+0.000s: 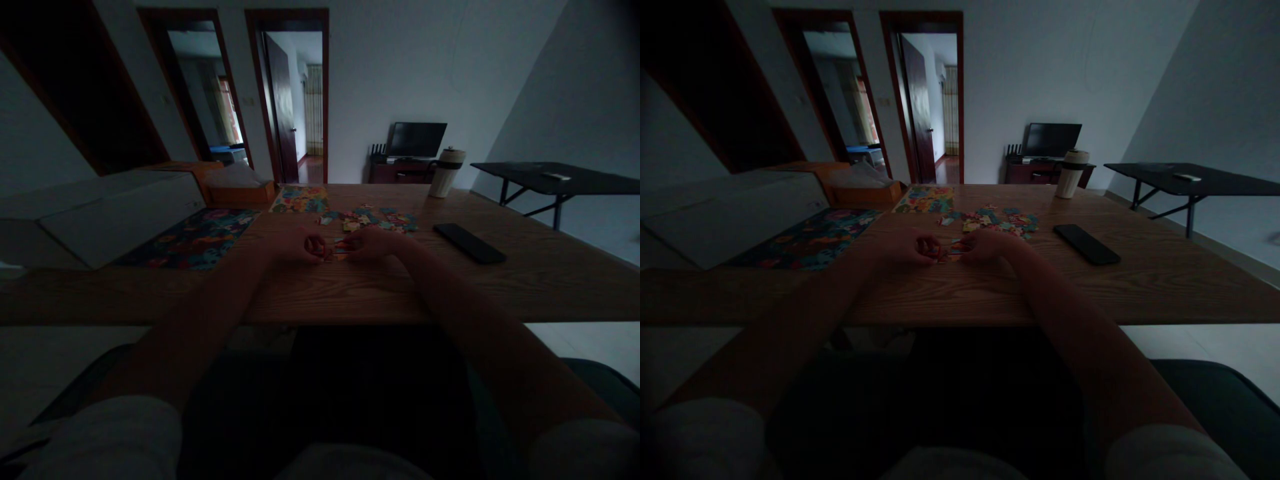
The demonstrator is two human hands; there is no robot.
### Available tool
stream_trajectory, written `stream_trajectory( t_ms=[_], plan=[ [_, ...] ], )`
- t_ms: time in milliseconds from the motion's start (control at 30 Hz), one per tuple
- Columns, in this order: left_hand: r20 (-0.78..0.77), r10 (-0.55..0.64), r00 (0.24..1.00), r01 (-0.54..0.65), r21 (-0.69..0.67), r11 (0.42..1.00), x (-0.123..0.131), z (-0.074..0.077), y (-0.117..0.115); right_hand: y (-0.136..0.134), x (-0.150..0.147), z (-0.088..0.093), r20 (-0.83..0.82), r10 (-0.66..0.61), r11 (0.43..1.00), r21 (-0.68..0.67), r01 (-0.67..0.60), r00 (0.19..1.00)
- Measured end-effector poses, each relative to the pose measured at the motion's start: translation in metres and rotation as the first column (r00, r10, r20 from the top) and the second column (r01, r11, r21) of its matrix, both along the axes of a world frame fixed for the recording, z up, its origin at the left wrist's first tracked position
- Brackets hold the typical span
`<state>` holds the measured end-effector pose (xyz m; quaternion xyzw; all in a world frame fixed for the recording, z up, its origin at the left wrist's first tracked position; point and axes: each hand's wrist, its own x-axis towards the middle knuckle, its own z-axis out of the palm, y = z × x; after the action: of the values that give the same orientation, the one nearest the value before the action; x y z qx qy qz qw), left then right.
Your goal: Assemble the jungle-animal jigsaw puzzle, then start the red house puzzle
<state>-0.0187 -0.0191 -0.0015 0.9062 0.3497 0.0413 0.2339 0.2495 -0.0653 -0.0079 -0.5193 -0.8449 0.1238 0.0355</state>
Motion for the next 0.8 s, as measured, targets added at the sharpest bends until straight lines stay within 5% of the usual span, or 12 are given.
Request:
stream_trajectory(
  t_ms=[200, 500, 800],
  plan=[
    [0.043, 0.176, 0.983, -0.180, 0.117, 0.977, -0.006, -0.004, 0.010, 0.003, 0.001, -0.001, 0.001, 0.013, 1.000, -0.012, -0.013, 1.000],
    [0.009, 0.220, 0.976, -0.211, 0.317, 0.925, -0.013, 0.004, 0.013, 0.004, 0.004, -0.003, 0.002, -0.005, 1.000, -0.010, 0.005, 1.000],
    [-0.048, 0.219, 0.974, -0.206, 0.200, 0.958, -0.022, -0.002, 0.023, 0.004, 0.003, -0.003, 0.011, 0.004, 1.000, 0.001, -0.004, 1.000]
  ],
)
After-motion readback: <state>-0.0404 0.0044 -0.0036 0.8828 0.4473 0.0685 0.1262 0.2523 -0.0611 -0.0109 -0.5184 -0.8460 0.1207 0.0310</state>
